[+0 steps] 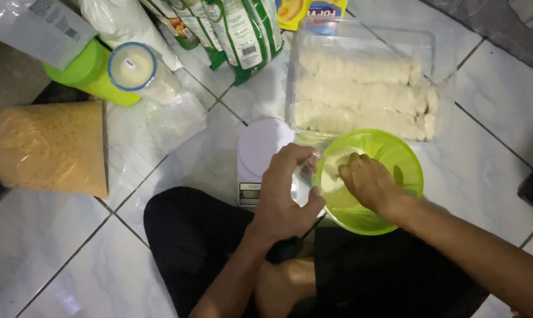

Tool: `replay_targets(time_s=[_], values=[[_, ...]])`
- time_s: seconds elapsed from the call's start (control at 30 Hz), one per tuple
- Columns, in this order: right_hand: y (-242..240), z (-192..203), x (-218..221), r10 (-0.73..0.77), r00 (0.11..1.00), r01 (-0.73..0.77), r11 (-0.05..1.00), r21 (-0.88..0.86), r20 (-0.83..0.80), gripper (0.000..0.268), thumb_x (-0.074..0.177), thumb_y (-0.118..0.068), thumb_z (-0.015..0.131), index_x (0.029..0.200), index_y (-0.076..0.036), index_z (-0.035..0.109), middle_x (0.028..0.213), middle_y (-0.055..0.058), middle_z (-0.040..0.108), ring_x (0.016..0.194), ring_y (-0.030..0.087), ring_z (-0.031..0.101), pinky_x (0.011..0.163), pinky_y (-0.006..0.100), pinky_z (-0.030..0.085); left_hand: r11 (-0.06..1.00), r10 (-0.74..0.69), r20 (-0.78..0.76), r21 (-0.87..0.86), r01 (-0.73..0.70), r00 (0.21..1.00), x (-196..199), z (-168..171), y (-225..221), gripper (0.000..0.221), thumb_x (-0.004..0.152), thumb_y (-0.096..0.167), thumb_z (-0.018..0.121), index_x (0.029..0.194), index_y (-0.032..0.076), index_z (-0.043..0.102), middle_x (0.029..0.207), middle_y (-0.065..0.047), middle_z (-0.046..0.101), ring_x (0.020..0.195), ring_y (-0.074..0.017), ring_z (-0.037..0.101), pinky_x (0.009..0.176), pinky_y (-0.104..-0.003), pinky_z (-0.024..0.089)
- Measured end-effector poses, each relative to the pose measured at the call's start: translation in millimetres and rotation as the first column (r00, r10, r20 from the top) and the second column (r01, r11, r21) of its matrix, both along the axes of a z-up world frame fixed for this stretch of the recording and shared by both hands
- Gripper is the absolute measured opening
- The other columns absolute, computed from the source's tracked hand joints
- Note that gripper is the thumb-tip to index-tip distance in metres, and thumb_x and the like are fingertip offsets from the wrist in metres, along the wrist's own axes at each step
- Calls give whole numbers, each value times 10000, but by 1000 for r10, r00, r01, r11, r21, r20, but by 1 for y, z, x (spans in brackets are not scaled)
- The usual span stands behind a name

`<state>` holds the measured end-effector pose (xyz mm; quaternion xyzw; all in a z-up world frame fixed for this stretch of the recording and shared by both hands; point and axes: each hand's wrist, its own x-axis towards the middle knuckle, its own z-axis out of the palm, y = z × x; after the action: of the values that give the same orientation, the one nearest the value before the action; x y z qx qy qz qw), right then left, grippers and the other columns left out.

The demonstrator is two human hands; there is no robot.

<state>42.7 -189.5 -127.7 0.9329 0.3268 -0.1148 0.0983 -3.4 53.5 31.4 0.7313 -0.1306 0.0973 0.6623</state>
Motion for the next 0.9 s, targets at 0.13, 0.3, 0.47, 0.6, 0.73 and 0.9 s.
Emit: replay_targets(time_s=[0.13,0.3,0.47,0.6,0.73,0.9], values=[[-10,45,3,-127,979,132,991,21,-160,318,963,-132,486,811,-129,766,811,155,668,781,338,745,649,430,609,1000,-24,-6,9,24,1000,2,1,2,535,693,-17,651,1223,24,588,914,-105,579,847,-303,613,863,-432,483],[-10,81,6,-253,920,294,950,101,-300,395,1007,-211,403,901,-110,769,895,214,682,853,416,751,742,501,635,999,-34,-33,10,35,999,0,10,5,568,691,-17,650,1254,-10,582,902,-129,589,817,-287,570,834,-440,450],[-4,130,9,-273,923,288,957,16,-270,385,972,-140,423,906,-136,802,852,178,691,795,332,766,707,418,644,996,-12,-8,84,13,1000,1,-4,1,549,700,39,706,1235,45,585,921,-115,593,830,-317,617,848,-419,462],[-6,148,7,-289,918,295,955,-19,-271,374,939,-105,441,954,-135,814,876,200,705,798,347,766,715,435,645,993,-2,27,114,-1,1000,3,-14,-3,508,711,137,776,1184,68,607,892,-77,593,793,-275,610,849,-383,443],[-14,167,5,-307,905,317,948,-12,-295,360,946,-103,444,985,-126,801,876,202,707,808,347,775,724,429,656,993,-32,43,118,26,999,4,-12,-6,480,747,182,788,1179,70,610,883,-66,579,777,-242,579,809,-390,419],[-33,186,2,-416,825,419,904,-79,-384,508,787,-94,525,1183,-325,743,969,108,698,925,339,723,802,460,567,940,-58,-28,336,64,998,1,-8,-10,489,764,204,765,1215,164,579,948,20,588,859,-165,627,915,-367,384]])
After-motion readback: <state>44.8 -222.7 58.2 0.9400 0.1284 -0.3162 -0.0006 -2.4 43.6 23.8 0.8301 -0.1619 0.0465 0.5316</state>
